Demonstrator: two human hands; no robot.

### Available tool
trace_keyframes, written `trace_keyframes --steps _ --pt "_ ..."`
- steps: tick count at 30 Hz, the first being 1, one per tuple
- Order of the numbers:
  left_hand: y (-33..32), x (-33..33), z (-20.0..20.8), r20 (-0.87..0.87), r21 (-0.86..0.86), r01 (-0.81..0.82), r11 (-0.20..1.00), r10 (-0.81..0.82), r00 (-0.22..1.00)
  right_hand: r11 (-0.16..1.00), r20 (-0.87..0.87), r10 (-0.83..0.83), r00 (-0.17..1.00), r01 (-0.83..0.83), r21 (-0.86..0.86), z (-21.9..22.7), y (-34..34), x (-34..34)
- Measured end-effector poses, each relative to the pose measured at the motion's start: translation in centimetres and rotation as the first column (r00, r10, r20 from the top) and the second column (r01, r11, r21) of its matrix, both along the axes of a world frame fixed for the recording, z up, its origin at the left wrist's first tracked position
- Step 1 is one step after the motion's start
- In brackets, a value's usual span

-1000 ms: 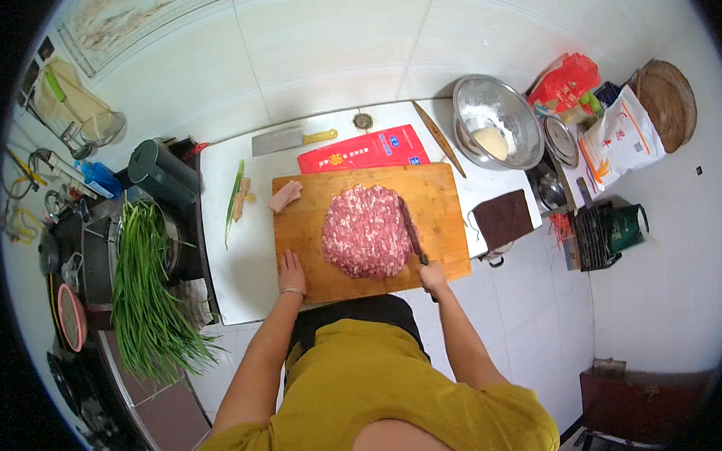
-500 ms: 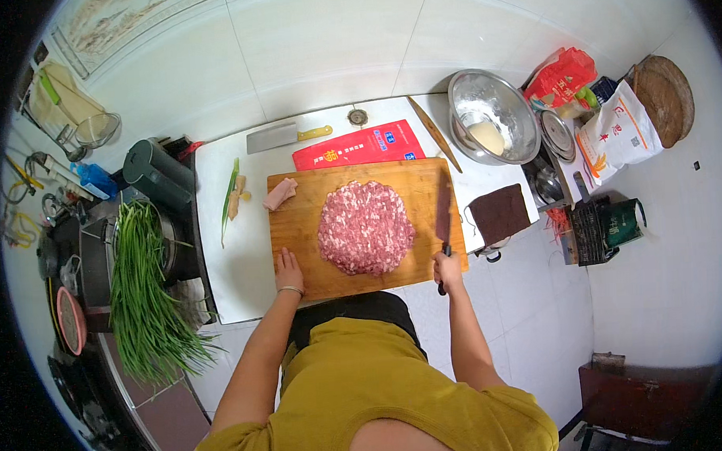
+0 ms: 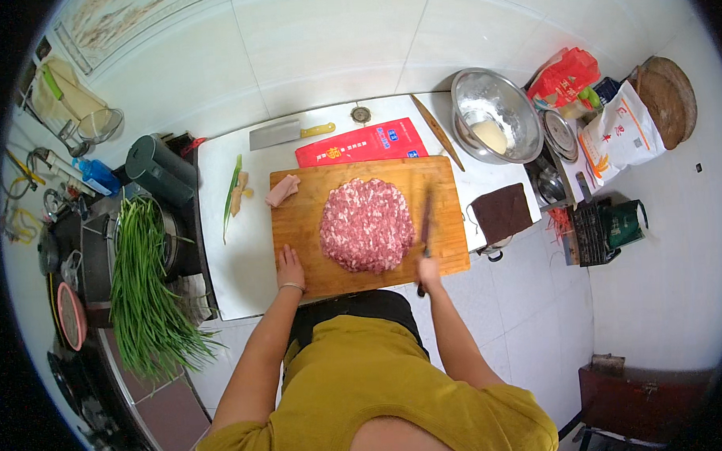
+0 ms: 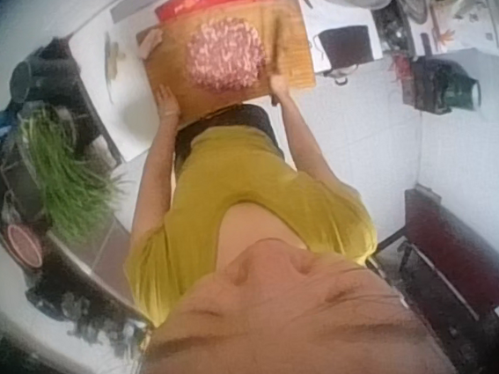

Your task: The person uses a cleaver to repeatedly chop a pile of ground meat on a wooden cutting board. The person holds the board steady with their left hand while chopping with their right hand. The meat is processed into a finer consistency throughout the clip.

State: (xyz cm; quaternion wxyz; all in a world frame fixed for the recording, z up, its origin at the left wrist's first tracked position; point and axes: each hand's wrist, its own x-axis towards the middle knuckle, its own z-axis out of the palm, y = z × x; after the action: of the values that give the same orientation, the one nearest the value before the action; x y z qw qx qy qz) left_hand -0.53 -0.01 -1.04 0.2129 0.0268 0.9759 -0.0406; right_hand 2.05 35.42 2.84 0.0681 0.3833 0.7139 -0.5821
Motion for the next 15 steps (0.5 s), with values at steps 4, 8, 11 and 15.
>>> trace_keyframes --steps 4,8,11,15 --pt "0.3 -0.3 2.8 0.029 0.043 -0.021 0.999 0.02 0.999 0.99 0.218 0.129 0.967 -0.111 -0.089 7.5 0.4 -0.7" --pt "1.5 -0.2 6.9 0.159 0.062 -0.084 0.995 0.073 0.985 0.955 -0.152 -0.113 0.982 0.065 -0.29 10.4 2.2 -0.9" --pt "0.7 -0.2 4.0 0.102 0.064 -0.051 0.997 0.044 0.994 0.954 -0.112 -0.222 0.969 0.193 -0.228 3.6 -0.1 0.4" --pt "0.7 -1.1 4.3 0.082 0.027 -0.043 0.999 0.041 0.996 0.981 0.216 0.117 0.969 -0.079 -0.175 3.9 1.0 0.0"
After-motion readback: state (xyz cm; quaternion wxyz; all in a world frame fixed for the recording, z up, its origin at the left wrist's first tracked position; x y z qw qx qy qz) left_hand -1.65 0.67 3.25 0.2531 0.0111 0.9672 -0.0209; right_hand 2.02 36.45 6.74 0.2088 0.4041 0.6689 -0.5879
